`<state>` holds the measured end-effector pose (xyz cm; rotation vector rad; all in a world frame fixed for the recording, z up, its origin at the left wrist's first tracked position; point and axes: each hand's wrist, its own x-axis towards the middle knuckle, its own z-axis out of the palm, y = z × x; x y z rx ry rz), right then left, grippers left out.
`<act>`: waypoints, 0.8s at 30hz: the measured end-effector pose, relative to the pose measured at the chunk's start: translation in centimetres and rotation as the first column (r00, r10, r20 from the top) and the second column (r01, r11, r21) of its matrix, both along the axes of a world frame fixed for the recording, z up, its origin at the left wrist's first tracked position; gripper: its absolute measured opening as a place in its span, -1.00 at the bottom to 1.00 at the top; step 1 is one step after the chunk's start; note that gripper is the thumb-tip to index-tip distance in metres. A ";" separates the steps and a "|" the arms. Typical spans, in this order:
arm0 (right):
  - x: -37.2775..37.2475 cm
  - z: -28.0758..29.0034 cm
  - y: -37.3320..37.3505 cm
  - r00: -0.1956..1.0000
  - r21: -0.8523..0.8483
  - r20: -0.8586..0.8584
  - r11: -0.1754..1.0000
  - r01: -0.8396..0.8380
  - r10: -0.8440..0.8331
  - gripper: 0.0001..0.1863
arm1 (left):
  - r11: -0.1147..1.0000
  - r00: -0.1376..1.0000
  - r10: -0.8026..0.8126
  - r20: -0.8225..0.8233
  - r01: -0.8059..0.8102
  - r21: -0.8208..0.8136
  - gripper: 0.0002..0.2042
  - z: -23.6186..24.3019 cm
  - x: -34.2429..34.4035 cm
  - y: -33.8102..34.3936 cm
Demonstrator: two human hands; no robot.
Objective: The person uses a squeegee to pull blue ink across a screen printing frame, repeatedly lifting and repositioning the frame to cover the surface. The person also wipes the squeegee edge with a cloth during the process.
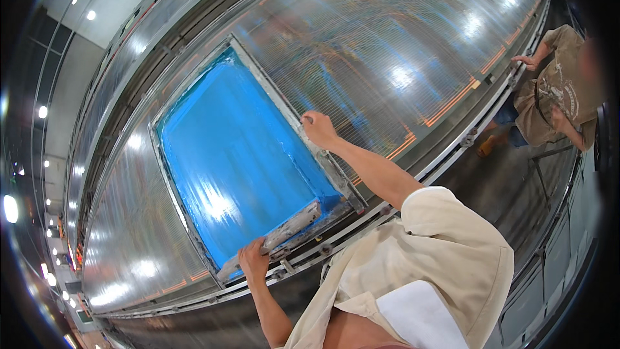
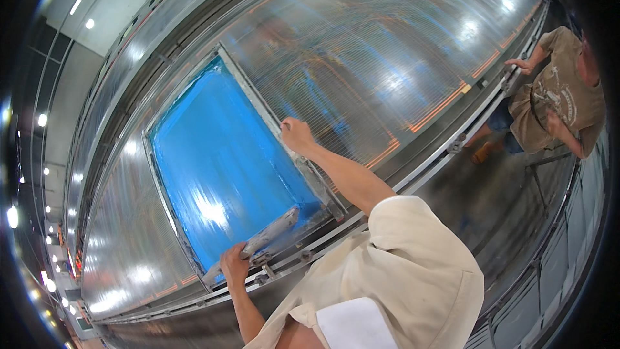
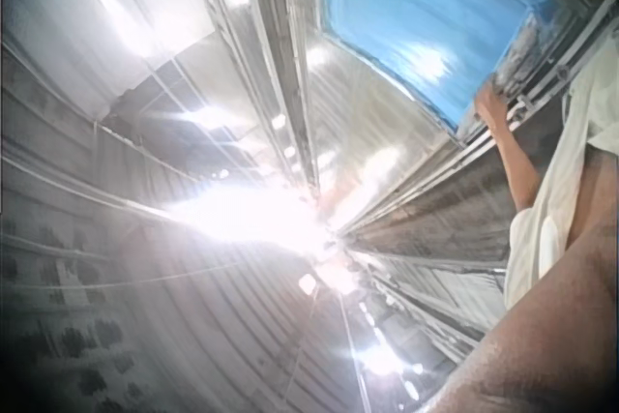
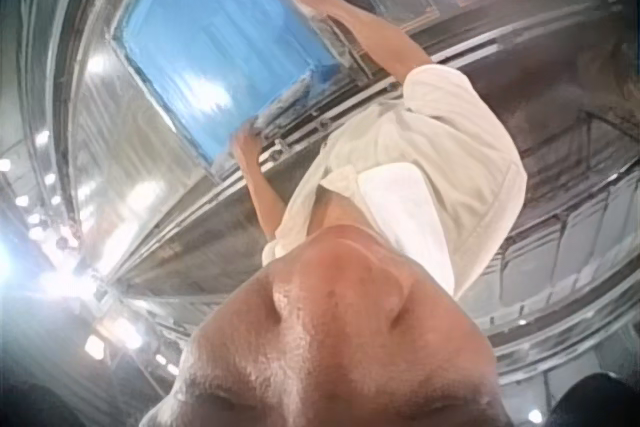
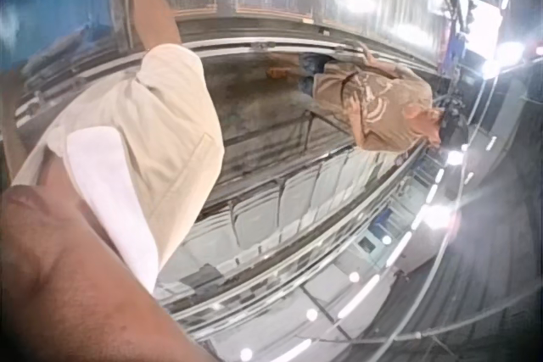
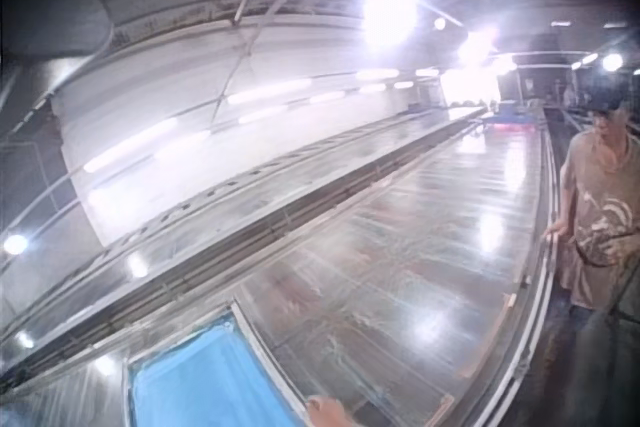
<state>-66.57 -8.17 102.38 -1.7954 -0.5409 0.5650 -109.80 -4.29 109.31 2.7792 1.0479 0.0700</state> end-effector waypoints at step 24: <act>-1.5 -2.9 -0.3 0.995 -0.132 0.065 0.988 0.079 -0.071 -0.69 | 0.996 0.993 -0.049 0.109 0.056 -0.063 -0.58 -0.4 -3.1 2.6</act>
